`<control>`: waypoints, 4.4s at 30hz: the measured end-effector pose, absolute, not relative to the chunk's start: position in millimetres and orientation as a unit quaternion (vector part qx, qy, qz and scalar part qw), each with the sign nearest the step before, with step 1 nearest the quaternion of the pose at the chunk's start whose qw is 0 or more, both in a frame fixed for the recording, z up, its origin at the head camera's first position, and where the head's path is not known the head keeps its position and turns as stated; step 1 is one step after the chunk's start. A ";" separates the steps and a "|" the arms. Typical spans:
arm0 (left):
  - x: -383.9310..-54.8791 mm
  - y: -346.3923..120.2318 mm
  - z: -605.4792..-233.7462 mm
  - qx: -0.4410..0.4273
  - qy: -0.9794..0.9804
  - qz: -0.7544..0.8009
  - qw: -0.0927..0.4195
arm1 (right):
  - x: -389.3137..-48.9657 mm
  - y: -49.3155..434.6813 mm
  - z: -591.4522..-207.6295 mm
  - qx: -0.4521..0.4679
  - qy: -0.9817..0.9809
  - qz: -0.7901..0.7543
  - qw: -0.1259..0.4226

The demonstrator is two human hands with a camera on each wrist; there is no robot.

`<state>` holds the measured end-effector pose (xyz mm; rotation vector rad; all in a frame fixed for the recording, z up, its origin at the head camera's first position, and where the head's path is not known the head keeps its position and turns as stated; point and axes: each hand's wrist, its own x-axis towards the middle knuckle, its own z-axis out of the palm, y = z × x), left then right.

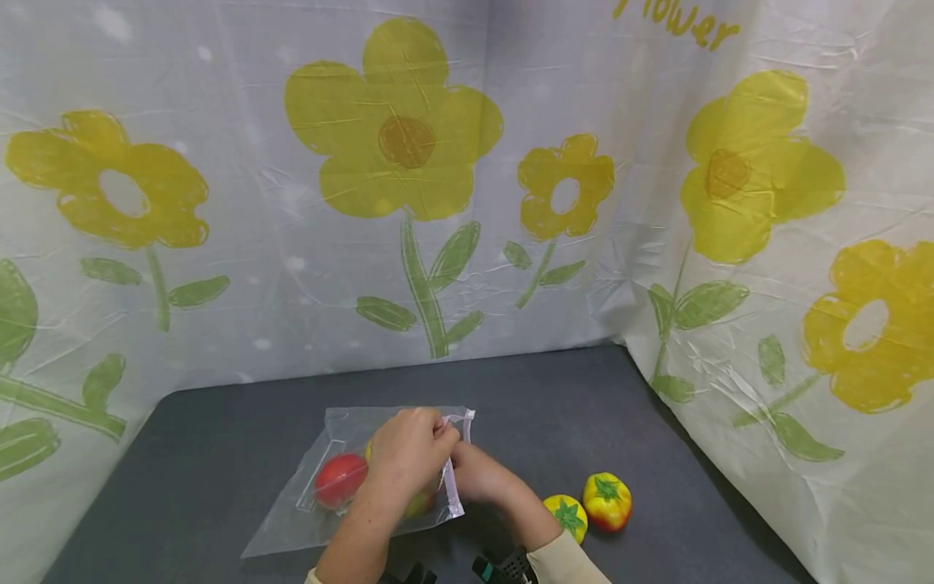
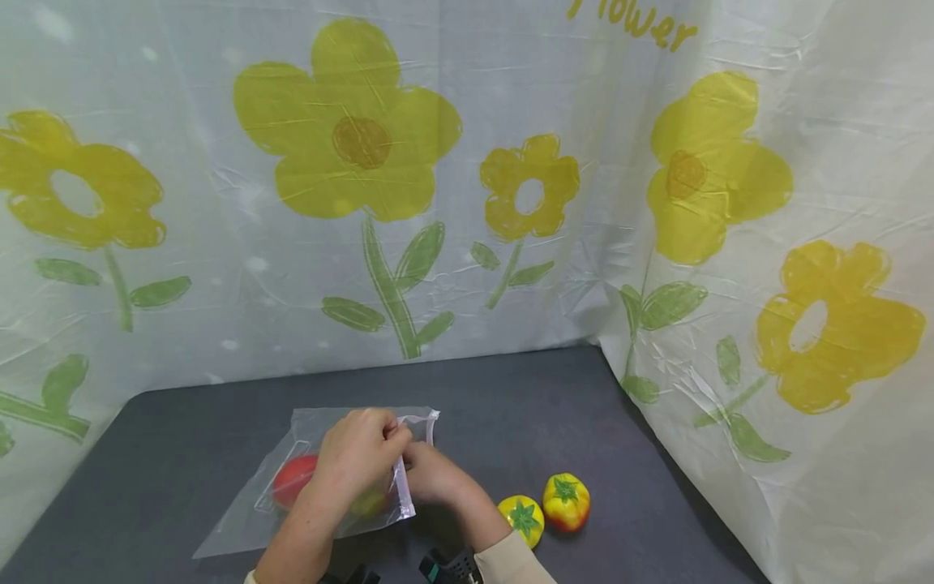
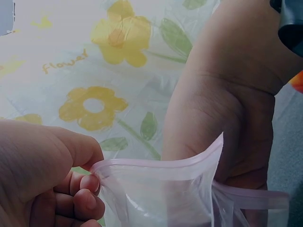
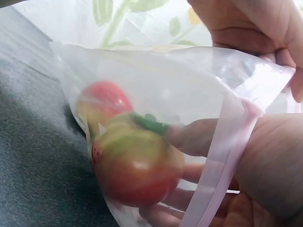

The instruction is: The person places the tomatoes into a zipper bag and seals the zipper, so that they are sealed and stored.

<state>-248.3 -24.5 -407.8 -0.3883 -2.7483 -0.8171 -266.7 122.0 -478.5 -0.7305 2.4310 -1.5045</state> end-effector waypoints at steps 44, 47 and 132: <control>-248.2 -24.5 -406.5 -0.119 -0.948 -0.276 0.107 | -261.5 197.7 -420.8 -0.167 0.840 -0.494 0.150; -248.4 -23.9 -406.6 -0.118 -0.948 -0.275 0.107 | -260.8 206.4 -418.5 -0.167 0.842 -0.492 0.146; -248.6 -20.2 -408.6 -0.107 -0.949 -0.275 0.109 | -250.4 313.9 -429.2 0.012 0.819 -0.563 0.107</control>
